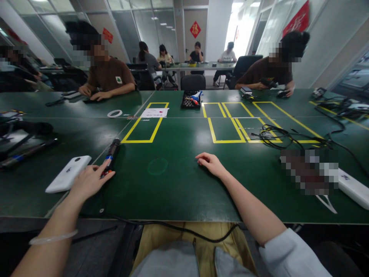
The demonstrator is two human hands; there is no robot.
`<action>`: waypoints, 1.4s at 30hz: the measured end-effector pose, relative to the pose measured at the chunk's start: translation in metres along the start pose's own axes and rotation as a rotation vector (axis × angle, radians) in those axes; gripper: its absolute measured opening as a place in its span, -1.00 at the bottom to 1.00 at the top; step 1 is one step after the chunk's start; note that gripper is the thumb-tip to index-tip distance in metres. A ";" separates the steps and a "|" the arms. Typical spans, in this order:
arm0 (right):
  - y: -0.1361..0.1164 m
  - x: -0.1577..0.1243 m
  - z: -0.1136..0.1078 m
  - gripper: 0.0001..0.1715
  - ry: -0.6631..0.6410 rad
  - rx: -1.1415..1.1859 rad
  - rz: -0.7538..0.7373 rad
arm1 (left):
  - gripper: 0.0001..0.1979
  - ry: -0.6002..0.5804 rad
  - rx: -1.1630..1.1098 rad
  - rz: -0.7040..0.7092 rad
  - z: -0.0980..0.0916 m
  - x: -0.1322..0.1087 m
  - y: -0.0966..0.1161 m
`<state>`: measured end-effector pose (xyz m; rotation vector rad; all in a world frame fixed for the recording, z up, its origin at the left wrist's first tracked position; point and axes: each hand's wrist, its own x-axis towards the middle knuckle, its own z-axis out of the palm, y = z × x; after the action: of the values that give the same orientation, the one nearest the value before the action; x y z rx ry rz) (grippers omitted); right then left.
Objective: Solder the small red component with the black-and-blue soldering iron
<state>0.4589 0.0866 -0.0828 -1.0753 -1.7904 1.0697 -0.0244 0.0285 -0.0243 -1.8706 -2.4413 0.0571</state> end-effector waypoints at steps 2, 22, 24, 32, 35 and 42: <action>0.001 0.000 0.000 -0.73 -0.003 -0.003 -0.003 | -0.33 -0.093 0.077 -0.056 -0.002 0.004 -0.015; 0.000 0.001 0.003 -0.73 -0.003 0.002 -0.004 | -0.53 0.205 0.098 -0.198 -0.027 -0.026 0.029; -0.002 0.001 0.003 -0.73 -0.002 0.007 -0.001 | -0.59 0.251 -0.125 -0.108 -0.035 -0.026 0.052; 0.000 0.002 0.004 -0.73 -0.027 0.029 -0.005 | -0.64 -0.115 -0.920 0.537 -0.047 -0.027 0.210; 0.000 0.002 0.003 -0.72 -0.070 0.093 -0.019 | -0.60 -0.317 -1.077 0.673 -0.036 -0.024 0.261; -0.003 0.002 0.005 -0.67 -0.114 0.301 -0.019 | -0.42 -0.603 -1.388 0.608 -0.001 -0.016 0.305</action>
<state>0.4528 0.0862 -0.0818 -0.8274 -1.6556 1.3612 0.2732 0.0923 -0.0447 -3.4427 -2.1243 -1.6297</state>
